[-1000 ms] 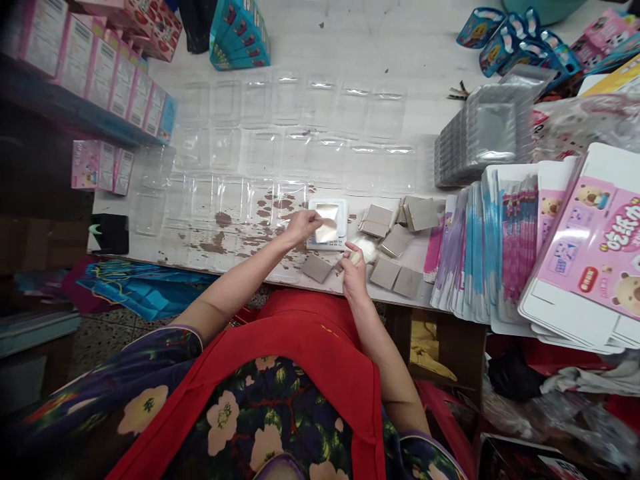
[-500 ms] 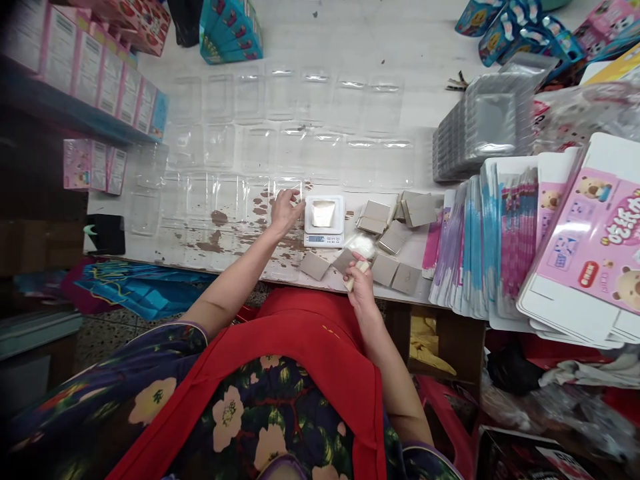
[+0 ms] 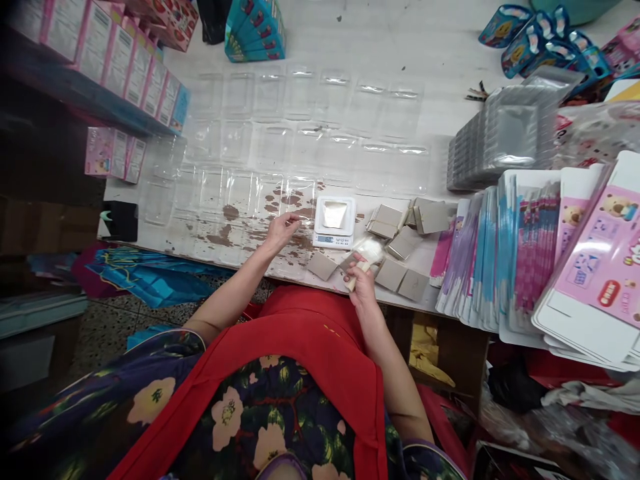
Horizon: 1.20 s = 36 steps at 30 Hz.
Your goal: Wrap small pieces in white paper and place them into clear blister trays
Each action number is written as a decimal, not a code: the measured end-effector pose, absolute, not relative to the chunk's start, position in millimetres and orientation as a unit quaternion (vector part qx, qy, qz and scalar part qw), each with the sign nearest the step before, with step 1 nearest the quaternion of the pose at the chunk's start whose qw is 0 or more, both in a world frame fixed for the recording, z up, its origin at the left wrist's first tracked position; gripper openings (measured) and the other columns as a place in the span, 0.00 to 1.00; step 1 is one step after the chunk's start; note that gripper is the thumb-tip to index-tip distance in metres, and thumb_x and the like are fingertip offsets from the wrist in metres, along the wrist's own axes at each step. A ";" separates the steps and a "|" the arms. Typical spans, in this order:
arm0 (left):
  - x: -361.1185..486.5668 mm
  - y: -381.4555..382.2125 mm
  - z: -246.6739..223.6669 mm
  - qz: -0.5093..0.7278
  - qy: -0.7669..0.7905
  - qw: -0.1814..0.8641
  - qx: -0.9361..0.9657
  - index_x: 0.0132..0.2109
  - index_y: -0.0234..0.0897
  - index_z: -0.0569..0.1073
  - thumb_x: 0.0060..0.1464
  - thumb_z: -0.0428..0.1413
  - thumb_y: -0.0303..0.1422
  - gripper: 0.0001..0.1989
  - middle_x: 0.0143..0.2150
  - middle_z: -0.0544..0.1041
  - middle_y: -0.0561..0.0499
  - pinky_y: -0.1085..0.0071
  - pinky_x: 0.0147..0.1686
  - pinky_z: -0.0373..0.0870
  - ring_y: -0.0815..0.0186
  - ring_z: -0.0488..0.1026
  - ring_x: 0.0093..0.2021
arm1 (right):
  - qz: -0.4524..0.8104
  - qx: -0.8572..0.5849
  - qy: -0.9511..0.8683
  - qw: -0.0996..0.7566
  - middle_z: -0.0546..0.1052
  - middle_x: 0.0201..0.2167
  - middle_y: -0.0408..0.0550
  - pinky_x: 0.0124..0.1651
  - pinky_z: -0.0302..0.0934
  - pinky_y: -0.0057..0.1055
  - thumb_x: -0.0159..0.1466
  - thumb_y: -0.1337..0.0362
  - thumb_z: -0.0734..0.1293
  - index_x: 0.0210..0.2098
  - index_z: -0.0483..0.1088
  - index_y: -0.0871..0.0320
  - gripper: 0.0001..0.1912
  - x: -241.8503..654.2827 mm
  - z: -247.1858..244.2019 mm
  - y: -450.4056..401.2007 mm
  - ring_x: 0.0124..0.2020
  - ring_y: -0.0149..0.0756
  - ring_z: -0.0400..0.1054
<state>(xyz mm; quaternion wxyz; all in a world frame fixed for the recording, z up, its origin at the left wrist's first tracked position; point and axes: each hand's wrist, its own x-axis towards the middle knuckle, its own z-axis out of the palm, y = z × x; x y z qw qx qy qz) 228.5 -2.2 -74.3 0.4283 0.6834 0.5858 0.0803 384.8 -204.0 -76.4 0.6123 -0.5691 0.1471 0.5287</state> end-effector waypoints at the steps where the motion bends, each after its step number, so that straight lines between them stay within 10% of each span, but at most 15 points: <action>1: 230.1 -2.0 -74.1 0.077 0.582 0.430 0.686 0.42 0.37 0.76 0.53 0.54 0.34 0.11 0.40 0.78 0.50 0.71 0.39 0.68 0.66 0.73 0.39 | 0.530 -0.567 0.149 0.612 0.68 0.26 0.34 0.19 0.52 0.20 0.39 0.73 0.68 0.41 0.69 0.55 0.27 384.1 -76.3 -203.3 0.19 0.20 0.55; 17: 286.3 -93.5 -34.0 -0.143 0.330 0.785 0.505 0.28 0.30 0.73 0.45 0.58 0.31 0.06 0.20 0.72 0.54 0.77 0.26 0.70 0.72 0.72 0.23 | 0.483 -0.570 0.032 0.664 0.64 0.29 0.34 0.25 0.60 0.21 0.45 0.62 0.77 0.42 0.64 0.51 0.28 374.0 -47.3 -184.3 0.23 0.23 0.61; 36: 292.4 -82.4 -20.9 -0.137 0.368 0.768 0.506 0.23 0.32 0.74 0.37 0.56 0.29 0.04 0.16 0.69 0.55 0.80 0.20 0.58 0.74 0.66 0.19 | 0.564 -0.495 -0.004 0.662 0.66 0.31 0.34 0.15 0.61 0.23 0.48 0.64 0.76 0.46 0.64 0.48 0.28 381.0 -39.2 -182.3 0.19 0.23 0.61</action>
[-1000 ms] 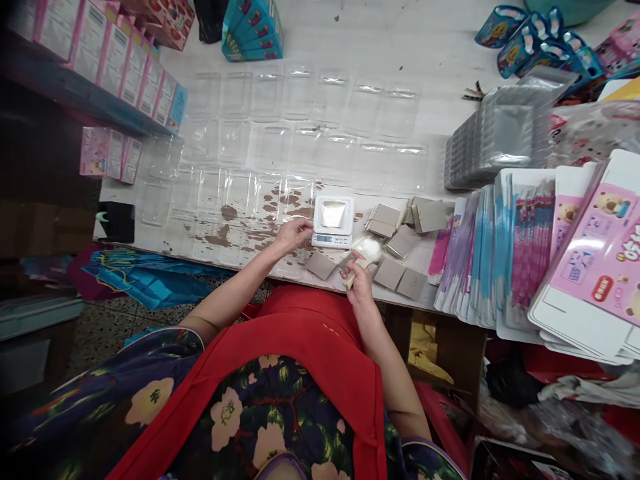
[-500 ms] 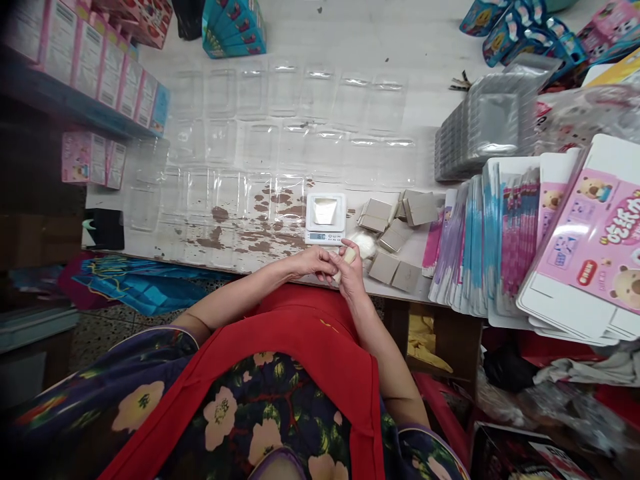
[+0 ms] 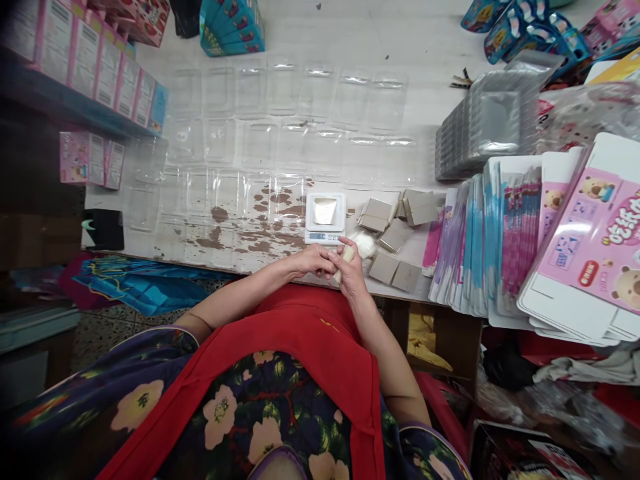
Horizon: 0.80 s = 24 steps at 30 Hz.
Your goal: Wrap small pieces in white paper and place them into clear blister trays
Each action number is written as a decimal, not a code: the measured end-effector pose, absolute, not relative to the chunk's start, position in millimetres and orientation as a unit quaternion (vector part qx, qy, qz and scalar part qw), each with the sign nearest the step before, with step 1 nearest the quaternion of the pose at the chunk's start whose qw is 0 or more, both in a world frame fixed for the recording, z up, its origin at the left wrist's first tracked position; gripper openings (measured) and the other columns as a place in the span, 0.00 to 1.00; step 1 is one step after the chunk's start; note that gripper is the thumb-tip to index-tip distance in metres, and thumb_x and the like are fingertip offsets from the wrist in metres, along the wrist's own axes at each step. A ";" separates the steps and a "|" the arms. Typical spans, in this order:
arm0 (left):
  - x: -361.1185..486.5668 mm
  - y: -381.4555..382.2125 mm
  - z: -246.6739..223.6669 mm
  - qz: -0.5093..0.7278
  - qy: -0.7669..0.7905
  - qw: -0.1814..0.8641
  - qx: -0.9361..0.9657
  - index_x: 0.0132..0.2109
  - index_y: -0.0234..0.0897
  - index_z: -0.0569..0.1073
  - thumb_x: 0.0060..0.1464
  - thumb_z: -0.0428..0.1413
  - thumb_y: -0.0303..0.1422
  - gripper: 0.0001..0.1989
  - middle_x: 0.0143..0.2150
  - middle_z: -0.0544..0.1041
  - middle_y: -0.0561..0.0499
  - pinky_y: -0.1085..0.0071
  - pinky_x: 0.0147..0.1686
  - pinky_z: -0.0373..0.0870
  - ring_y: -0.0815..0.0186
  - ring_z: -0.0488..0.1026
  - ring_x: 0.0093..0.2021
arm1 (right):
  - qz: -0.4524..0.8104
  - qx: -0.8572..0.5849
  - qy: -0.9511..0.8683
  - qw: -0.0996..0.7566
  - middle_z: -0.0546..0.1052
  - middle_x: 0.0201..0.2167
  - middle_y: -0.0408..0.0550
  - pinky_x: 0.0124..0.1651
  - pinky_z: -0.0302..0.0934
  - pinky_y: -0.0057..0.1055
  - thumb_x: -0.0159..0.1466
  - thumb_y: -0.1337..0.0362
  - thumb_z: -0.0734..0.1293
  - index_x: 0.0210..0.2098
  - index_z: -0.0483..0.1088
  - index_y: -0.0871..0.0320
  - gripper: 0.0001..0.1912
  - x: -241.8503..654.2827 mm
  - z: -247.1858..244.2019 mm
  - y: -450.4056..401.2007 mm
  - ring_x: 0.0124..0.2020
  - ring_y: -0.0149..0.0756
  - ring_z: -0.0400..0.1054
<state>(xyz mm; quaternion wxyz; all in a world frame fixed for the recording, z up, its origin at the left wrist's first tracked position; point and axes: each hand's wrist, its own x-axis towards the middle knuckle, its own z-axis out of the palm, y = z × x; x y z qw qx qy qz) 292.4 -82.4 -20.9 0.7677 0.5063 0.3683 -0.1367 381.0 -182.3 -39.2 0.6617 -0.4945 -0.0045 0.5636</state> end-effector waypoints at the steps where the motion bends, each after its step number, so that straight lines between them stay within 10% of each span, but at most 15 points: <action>1: 292.0 -82.7 -21.2 -0.132 0.370 0.770 0.502 0.24 0.32 0.74 0.37 0.56 0.28 0.04 0.15 0.69 0.55 0.80 0.19 0.57 0.74 0.65 0.19 | 0.568 -0.489 -0.004 0.662 0.66 0.31 0.34 0.16 0.61 0.23 0.48 0.64 0.76 0.46 0.64 0.48 0.28 381.2 -39.6 -182.3 0.19 0.24 0.61; 19: 269.9 -75.1 -46.6 -0.023 0.413 0.783 0.464 0.35 0.32 0.76 0.42 0.61 0.42 0.17 0.27 0.74 0.53 0.76 0.29 0.63 0.72 0.68 0.27 | 0.509 -0.596 -0.037 0.620 0.72 0.29 0.38 0.31 0.60 0.26 0.44 0.70 0.69 0.44 0.66 0.53 0.26 380.9 -51.2 -178.6 0.29 0.31 0.64; 24: 284.0 -52.6 -53.8 -0.025 0.414 0.616 0.670 0.31 0.33 0.75 0.45 0.57 0.36 0.10 0.23 0.69 0.56 0.76 0.27 0.58 0.71 0.64 0.26 | 0.481 -0.657 -0.084 0.574 0.69 0.28 0.36 0.28 0.57 0.24 0.46 0.70 0.67 0.44 0.66 0.52 0.25 374.9 -56.3 -171.9 0.25 0.27 0.60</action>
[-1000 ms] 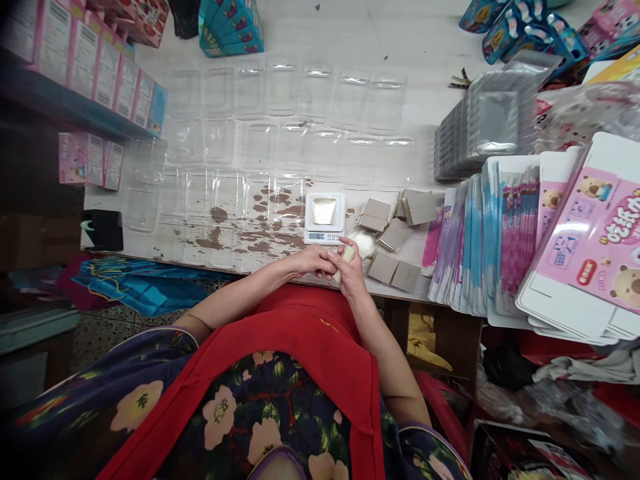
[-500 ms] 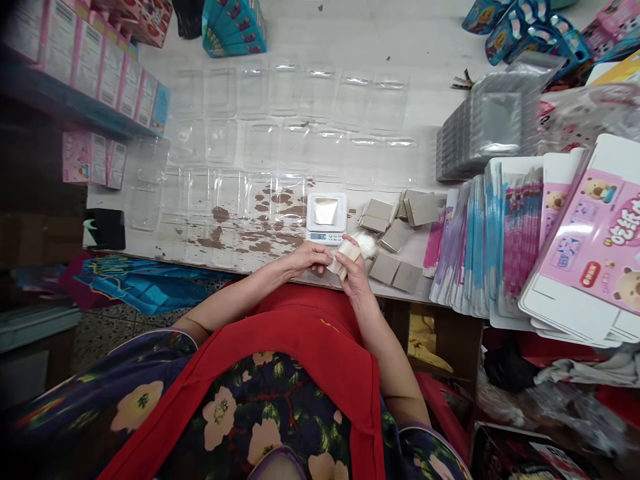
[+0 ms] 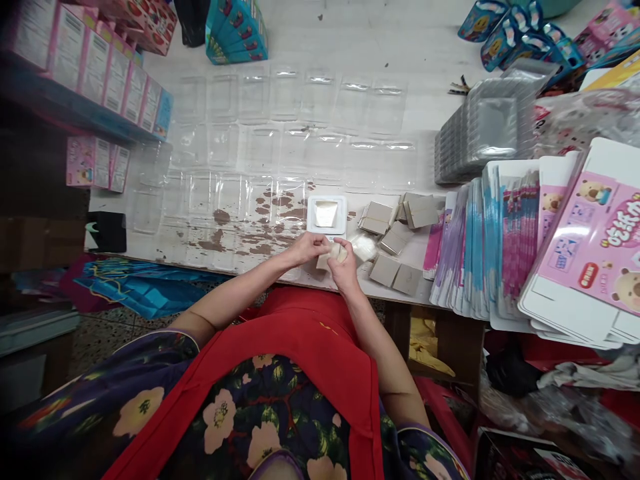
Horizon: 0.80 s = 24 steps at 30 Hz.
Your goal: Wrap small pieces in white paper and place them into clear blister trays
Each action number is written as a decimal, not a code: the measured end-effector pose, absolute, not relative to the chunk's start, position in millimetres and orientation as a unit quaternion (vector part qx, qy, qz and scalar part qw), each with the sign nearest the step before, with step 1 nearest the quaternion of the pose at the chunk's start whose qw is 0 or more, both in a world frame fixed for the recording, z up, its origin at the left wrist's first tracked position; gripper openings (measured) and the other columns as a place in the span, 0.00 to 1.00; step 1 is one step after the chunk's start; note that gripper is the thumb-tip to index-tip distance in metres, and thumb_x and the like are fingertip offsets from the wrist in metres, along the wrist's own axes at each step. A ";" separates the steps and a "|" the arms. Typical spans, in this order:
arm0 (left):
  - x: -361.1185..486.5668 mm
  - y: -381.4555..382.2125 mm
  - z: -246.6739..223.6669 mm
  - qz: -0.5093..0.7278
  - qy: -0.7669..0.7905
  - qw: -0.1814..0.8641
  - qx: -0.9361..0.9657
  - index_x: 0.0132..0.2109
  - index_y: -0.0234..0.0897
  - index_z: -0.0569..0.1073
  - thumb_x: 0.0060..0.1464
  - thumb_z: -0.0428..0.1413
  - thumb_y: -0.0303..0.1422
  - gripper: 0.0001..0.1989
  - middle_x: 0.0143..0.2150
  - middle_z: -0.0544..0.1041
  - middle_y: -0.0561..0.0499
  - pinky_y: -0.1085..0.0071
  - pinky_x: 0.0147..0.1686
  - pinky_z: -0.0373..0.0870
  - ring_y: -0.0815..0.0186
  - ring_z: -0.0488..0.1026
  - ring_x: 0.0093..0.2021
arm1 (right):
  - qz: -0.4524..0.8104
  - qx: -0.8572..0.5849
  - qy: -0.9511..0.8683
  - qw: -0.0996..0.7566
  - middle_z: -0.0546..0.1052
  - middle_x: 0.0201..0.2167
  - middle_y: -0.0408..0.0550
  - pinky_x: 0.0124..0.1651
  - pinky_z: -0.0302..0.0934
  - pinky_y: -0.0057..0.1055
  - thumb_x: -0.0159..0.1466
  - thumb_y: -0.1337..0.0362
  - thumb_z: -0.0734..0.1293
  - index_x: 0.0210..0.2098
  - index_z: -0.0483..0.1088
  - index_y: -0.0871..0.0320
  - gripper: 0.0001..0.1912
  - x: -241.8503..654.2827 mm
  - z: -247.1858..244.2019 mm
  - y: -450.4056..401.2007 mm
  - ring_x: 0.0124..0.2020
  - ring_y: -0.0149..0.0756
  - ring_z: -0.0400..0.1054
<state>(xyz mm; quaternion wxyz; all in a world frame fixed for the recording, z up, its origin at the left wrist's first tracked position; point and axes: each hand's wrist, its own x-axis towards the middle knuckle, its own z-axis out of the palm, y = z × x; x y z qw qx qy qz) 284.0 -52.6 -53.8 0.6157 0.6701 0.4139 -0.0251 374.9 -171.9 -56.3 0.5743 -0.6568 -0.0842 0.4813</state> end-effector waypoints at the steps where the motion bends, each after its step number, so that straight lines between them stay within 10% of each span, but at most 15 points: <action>1: 288.0 -43.8 -56.0 -0.014 0.428 0.564 0.706 0.30 0.33 0.75 0.47 0.56 0.35 0.08 0.24 0.70 0.55 0.76 0.28 0.58 0.71 0.65 0.27 | 0.469 -0.661 -0.065 0.582 0.67 0.28 0.35 0.27 0.56 0.23 0.45 0.70 0.67 0.45 0.66 0.52 0.26 375.4 -58.9 -171.5 0.24 0.26 0.58; 14: 320.2 13.9 -87.3 0.015 0.534 0.331 0.778 0.53 0.35 0.69 0.56 0.54 0.33 0.18 0.54 0.68 0.44 0.69 0.39 0.67 0.62 0.69 0.46 | 0.463 -0.638 0.091 0.608 0.65 0.27 0.34 0.21 0.51 0.21 0.40 0.71 0.67 0.42 0.68 0.55 0.27 386.7 -71.6 -192.9 0.21 0.22 0.55; 24: 259.9 29.6 -70.5 0.025 0.546 0.342 0.764 0.48 0.35 0.72 0.56 0.52 0.35 0.15 0.48 0.74 0.47 0.68 0.43 0.66 0.62 0.70 0.45 | 0.477 -0.620 0.130 0.609 0.66 0.25 0.33 0.19 0.51 0.19 0.39 0.71 0.70 0.40 0.69 0.55 0.26 396.1 -79.2 -205.7 0.20 0.21 0.55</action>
